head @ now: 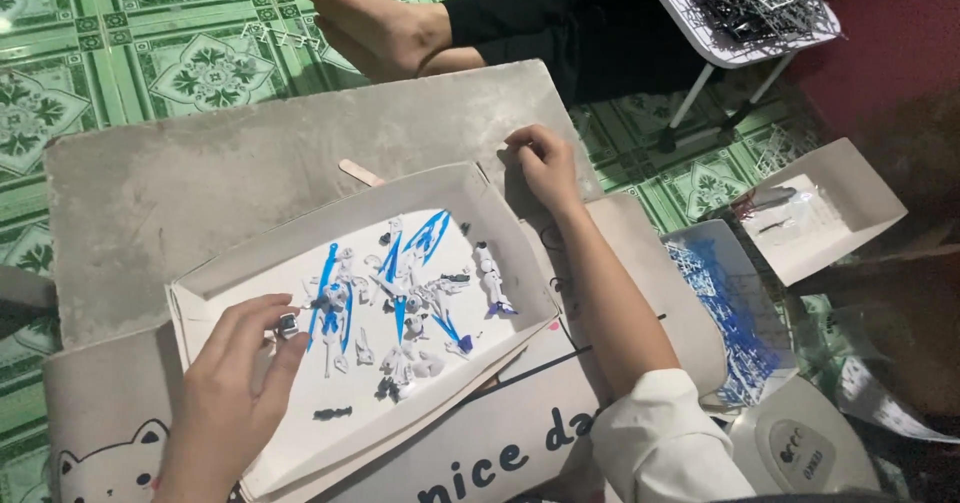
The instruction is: The person assembles small white and blue action figure parts from a box on their lap. They pick up individual pieces, connect them by hand, and hold the assembled figures.
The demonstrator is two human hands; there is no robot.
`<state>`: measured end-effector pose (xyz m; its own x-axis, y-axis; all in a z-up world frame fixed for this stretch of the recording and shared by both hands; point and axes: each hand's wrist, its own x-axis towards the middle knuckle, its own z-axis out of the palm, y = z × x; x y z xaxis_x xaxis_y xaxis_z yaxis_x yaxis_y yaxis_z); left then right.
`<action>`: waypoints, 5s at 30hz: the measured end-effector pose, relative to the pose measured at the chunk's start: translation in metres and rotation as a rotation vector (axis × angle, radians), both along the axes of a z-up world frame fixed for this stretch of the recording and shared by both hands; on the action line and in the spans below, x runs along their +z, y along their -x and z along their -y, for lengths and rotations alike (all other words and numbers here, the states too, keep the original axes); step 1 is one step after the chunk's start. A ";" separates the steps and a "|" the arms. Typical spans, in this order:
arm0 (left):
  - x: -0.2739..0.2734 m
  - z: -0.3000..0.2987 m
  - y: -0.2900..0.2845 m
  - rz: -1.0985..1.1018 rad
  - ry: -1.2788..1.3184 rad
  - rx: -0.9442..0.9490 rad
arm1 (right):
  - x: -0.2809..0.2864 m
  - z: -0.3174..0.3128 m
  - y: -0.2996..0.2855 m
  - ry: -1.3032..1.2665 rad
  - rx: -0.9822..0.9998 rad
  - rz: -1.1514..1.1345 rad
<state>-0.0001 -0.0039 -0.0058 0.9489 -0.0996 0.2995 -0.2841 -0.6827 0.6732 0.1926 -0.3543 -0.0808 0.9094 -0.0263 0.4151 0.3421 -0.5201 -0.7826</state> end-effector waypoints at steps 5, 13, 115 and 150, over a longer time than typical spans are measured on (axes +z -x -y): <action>0.002 0.000 0.001 -0.053 -0.071 0.016 | 0.000 0.000 0.000 -0.033 -0.001 -0.013; 0.001 0.001 -0.001 -0.020 -0.099 0.011 | 0.000 0.001 -0.001 -0.056 0.016 -0.017; 0.002 -0.001 -0.006 -0.436 -0.258 0.107 | -0.008 0.006 -0.009 0.031 -0.019 0.100; 0.007 -0.011 0.007 -0.128 0.146 -0.130 | 0.065 -0.073 0.105 1.612 0.439 -0.131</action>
